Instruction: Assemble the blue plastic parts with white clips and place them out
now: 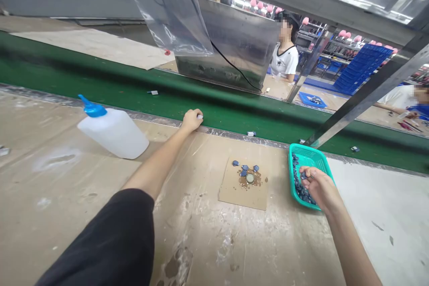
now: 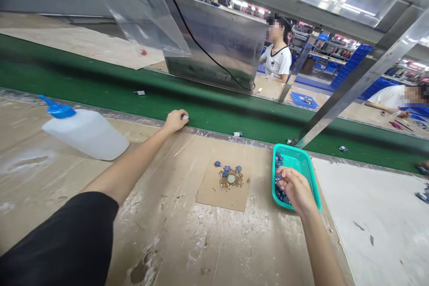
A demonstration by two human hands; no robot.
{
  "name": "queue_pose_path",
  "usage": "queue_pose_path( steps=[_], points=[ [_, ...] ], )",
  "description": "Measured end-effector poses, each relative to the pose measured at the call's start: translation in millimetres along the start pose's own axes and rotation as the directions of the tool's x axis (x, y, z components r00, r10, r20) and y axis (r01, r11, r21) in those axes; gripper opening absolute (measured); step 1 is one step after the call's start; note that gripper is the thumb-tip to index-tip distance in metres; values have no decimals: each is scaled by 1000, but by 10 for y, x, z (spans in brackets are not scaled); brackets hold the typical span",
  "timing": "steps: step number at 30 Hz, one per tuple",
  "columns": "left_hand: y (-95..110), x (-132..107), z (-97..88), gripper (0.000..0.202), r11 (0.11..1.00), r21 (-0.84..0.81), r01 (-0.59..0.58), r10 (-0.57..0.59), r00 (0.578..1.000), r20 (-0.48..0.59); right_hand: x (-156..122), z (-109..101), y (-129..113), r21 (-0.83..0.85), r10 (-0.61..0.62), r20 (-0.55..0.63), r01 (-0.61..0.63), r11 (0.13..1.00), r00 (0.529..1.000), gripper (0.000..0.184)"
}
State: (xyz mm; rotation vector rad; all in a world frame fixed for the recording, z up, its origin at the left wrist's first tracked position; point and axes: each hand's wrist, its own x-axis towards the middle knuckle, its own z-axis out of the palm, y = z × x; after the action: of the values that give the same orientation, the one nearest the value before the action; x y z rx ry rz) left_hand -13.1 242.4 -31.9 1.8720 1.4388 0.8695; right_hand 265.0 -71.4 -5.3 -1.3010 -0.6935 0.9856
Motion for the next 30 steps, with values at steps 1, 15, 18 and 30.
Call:
queue_pose_path(
  steps=[1,15,18,30],
  points=[
    [1,-20,31,27,999,-30,28,-28,1000,4,-4,86,12,37,-12,25,11,999,1000,24],
    [803,-524,999,28,970,-217,-113,191,904,384,-153,577,353,144,-14,277,-27,989,961,16],
    [1032,-421,1288,31,958,-160,-236,283,857,430,-253,482,389,76,-19,286,-3,997,958,21],
    [1363,-1227,709,26,724,-293,-624,689,669,280,-640,-176,451,75,27,87,-34,997,996,10]
  ],
)
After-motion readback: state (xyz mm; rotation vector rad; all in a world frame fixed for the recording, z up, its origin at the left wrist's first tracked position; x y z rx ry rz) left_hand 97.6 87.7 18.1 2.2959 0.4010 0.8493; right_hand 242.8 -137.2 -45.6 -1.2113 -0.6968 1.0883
